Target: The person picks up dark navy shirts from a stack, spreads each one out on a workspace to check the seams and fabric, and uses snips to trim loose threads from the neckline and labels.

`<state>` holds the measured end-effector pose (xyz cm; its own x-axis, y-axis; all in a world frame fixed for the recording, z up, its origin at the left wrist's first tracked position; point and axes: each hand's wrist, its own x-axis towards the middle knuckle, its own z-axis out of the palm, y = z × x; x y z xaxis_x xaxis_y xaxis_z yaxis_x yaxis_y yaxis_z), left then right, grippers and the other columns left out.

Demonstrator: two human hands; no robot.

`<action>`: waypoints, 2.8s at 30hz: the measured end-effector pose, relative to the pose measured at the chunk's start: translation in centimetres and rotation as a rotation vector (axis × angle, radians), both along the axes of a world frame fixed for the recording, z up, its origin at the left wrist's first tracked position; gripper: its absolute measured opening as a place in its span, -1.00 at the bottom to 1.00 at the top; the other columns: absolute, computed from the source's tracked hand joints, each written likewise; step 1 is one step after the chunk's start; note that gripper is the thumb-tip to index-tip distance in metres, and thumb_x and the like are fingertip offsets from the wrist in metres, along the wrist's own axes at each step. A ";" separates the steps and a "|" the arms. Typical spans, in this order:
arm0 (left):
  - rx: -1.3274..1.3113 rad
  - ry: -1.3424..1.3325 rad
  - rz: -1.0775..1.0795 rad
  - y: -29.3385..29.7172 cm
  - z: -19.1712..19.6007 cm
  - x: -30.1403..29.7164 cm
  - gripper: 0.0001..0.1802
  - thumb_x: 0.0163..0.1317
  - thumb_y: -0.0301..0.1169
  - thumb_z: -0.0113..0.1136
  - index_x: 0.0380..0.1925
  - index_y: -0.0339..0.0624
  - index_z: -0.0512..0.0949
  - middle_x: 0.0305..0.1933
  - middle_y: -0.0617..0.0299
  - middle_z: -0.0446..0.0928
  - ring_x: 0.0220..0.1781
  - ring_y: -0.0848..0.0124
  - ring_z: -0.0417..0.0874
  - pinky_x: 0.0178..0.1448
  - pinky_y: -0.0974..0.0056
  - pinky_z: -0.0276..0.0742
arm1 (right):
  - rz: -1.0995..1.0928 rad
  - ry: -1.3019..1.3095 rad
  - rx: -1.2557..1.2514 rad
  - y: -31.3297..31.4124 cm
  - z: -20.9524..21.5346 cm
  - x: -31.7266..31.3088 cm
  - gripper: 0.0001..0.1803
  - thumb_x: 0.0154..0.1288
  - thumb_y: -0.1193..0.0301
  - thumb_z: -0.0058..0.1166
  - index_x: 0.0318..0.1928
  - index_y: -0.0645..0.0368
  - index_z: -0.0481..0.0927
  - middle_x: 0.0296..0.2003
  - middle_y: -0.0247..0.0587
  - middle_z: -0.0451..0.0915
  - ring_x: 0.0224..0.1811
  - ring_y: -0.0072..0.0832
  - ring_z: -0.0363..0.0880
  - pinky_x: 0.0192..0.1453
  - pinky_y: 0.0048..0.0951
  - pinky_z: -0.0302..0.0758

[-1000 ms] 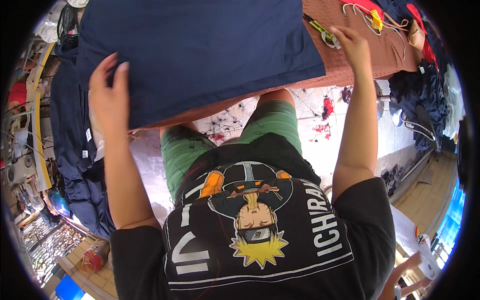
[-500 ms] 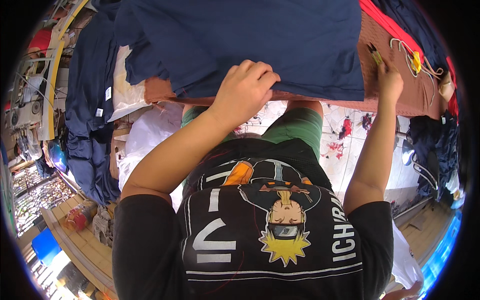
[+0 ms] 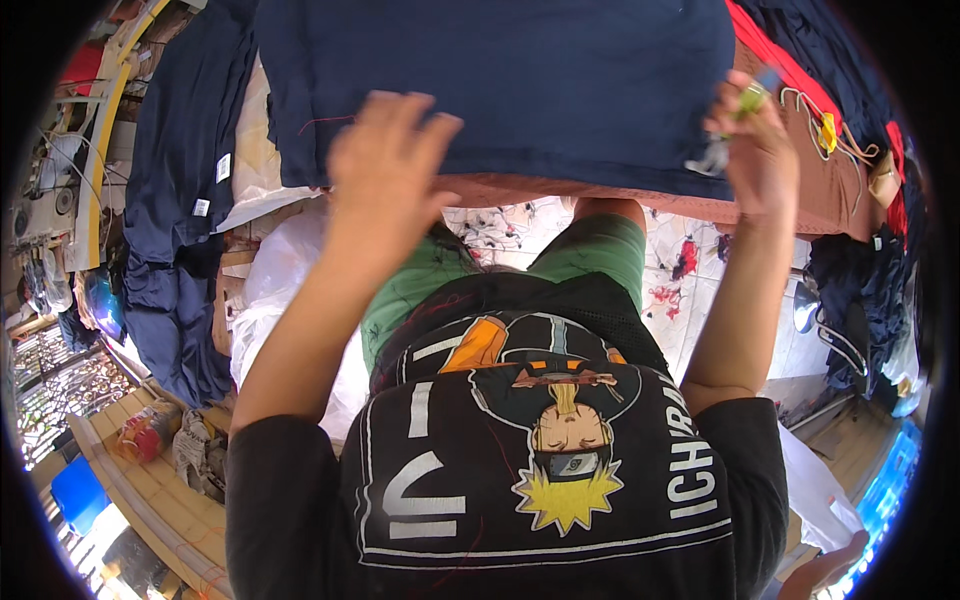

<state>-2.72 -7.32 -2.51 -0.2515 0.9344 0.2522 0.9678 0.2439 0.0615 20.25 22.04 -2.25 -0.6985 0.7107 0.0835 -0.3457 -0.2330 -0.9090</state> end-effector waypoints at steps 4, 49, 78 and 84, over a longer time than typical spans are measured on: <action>0.163 -0.314 -0.080 1.7 -4.1 0.2 -0.54 -0.03 -0.44 0.37 -0.04 -0.03 0.55 0.11 0.23 0.48 0.22 0.21 0.45 0.27 0.08 0.31 | 0.217 -0.219 0.113 -6.5 1.9 -5.8 -0.68 0.27 0.40 0.10 0.00 0.27 0.52 -0.41 -0.45 0.42 -0.43 -0.71 0.31 -0.30 -0.64 0.28; 0.394 -0.486 0.232 11.2 -5.8 -0.8 -0.81 0.13 -0.32 0.33 -0.28 -0.14 0.69 -0.29 0.25 0.65 -0.38 0.36 0.68 -0.22 0.31 0.57 | 0.096 -0.287 0.331 -6.5 -4.1 -10.3 -0.73 0.41 0.27 0.06 -0.09 0.22 0.61 -0.49 -0.50 0.37 -0.42 -0.75 0.26 -0.32 -0.66 0.26; 0.214 -1.379 0.187 9.6 -3.0 -3.4 -0.69 0.35 -0.18 0.12 -0.15 -0.19 0.60 -0.02 0.23 0.65 -0.04 0.54 0.63 -0.03 0.42 0.37 | -0.055 -0.476 0.904 -7.7 -4.4 -11.1 -0.79 0.13 0.39 0.30 -0.26 0.21 0.61 -0.39 -0.22 0.57 -0.38 -0.31 0.58 -0.27 -0.39 0.49; -0.411 -0.764 -0.413 2.8 6.0 -5.2 -0.68 0.26 -0.19 0.19 -0.39 -0.26 0.66 0.20 -0.02 0.48 0.25 0.21 0.43 0.21 0.20 0.35 | -0.109 -0.493 1.034 -6.8 -4.0 -10.2 -0.82 0.16 0.39 0.27 -0.25 0.17 0.62 -0.38 -0.18 0.57 -0.34 -0.22 0.59 -0.24 -0.34 0.50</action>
<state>-7.94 -4.53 3.52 0.1568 0.9649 -0.2106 0.7164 0.0357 0.6968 10.03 15.21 -6.25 -0.7566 0.5200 0.3963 0.1281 0.7123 -0.6901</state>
